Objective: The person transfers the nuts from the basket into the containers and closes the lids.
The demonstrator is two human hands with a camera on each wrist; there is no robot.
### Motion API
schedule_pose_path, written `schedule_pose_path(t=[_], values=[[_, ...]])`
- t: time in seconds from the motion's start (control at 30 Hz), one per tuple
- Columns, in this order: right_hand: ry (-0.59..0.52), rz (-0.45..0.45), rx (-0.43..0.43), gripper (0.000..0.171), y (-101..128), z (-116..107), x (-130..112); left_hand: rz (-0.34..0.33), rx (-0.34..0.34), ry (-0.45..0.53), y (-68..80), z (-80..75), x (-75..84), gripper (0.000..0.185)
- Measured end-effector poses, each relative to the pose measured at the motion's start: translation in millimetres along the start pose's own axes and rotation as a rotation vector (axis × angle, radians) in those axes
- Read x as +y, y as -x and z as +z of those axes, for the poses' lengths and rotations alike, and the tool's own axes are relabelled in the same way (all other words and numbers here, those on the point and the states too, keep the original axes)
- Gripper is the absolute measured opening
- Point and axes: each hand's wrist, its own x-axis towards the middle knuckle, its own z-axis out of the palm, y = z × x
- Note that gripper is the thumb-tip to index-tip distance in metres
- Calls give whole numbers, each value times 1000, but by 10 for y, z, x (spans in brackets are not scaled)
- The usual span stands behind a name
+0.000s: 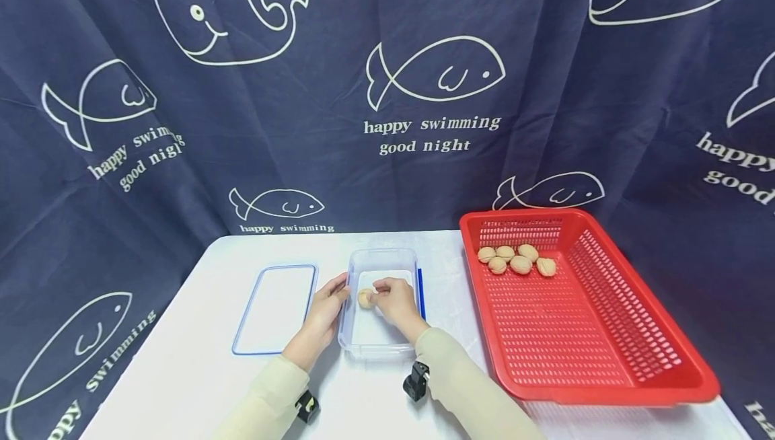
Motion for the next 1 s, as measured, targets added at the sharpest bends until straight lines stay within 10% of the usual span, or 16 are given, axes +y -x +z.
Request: schedule_pose_path(t=[1.0], values=[[-49, -207, -5, 31, 15, -604, -706, 12, -4, -11, 8, -9, -12, 45]])
